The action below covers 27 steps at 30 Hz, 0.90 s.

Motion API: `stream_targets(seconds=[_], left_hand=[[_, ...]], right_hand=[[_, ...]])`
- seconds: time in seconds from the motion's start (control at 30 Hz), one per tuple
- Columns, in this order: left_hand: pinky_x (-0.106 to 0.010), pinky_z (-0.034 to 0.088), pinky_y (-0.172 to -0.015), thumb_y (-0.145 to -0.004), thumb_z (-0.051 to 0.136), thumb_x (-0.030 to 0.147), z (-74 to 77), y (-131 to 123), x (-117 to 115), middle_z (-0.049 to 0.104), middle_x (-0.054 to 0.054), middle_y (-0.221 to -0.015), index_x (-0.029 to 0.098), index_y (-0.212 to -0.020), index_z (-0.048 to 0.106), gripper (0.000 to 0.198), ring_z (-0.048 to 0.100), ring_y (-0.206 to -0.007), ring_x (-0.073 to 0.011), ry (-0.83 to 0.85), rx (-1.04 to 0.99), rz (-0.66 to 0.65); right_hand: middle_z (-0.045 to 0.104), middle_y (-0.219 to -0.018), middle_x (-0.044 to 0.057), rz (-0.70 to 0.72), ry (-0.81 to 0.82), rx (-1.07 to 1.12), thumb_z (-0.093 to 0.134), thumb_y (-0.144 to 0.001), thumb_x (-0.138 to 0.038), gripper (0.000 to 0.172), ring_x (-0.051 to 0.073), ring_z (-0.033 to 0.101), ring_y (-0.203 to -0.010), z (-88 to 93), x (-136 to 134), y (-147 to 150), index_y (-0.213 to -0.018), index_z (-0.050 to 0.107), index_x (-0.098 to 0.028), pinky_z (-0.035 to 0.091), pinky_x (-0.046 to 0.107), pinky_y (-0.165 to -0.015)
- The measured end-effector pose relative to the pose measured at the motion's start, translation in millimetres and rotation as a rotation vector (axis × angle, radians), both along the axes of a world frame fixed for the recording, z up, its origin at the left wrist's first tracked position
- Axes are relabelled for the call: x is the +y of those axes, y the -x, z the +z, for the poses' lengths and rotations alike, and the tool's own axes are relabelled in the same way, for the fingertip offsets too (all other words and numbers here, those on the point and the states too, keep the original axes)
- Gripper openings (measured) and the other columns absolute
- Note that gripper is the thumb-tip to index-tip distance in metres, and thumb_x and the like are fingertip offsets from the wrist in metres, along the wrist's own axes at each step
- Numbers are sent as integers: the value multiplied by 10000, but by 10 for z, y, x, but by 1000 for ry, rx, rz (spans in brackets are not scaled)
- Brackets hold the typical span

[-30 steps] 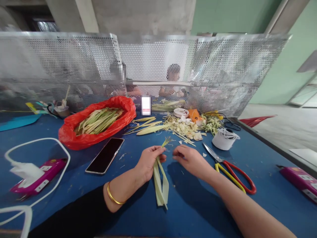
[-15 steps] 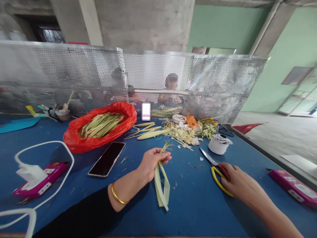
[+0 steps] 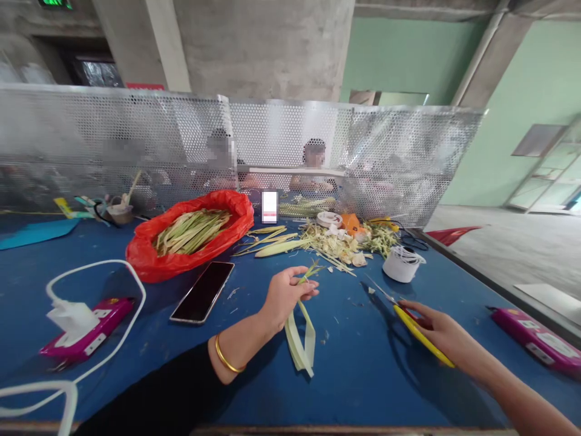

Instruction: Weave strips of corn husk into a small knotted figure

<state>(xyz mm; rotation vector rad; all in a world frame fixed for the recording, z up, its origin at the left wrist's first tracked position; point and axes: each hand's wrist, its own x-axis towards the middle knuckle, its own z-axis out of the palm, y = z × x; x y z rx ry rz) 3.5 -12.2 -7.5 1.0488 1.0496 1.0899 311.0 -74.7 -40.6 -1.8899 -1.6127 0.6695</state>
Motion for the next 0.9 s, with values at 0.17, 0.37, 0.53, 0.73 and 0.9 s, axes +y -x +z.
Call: stream_targets(seconds=[0.17,0.37,0.53,0.73,0.9], left_hand=[[-214,535,-595,-762,660,29,35,-23,-6,747,-112,-817,36,-1256,520,514,710,-647,-157,-36,71,28],[-209,546,-608,-754,663,38,2,-25,4,753,-94,-811,42,-1275,518,541,708,-645,-148,-82,114,55],[-218,565,-620,-756,639,23,-38,-24,22,758,-81,-812,46,-1278,524,535,697,-649,-137,-103,154,60],[-226,580,-623,-745,653,31,-76,-28,45,754,-54,-766,68,-1235,572,498,702,-680,-151,-125,178,94],[-247,590,-636,-731,670,42,-90,-31,53,750,-45,-749,86,-1224,592,501,708,-693,-166,-143,193,104]], right_hand=[[447,-571,-73,117,342,1149,702,-753,-463,362,14,215,-366,59,-414,513,-982,627,-192,259,166,-361],[509,-724,-22,355,509,1741,514,-856,-636,474,9,267,-422,44,-573,1024,-1016,627,-204,311,152,-399],[522,-759,-1,462,572,1923,381,-887,-682,575,13,309,-425,-45,-575,1196,-1018,626,-178,328,159,-399],[506,-755,-11,595,549,2045,387,-872,-703,619,2,294,-402,-100,-515,1321,-1062,608,-157,322,152,-384],[507,-748,-16,605,533,2070,395,-877,-691,597,0,284,-396,-113,-513,1383,-1041,598,-154,321,145,-384]])
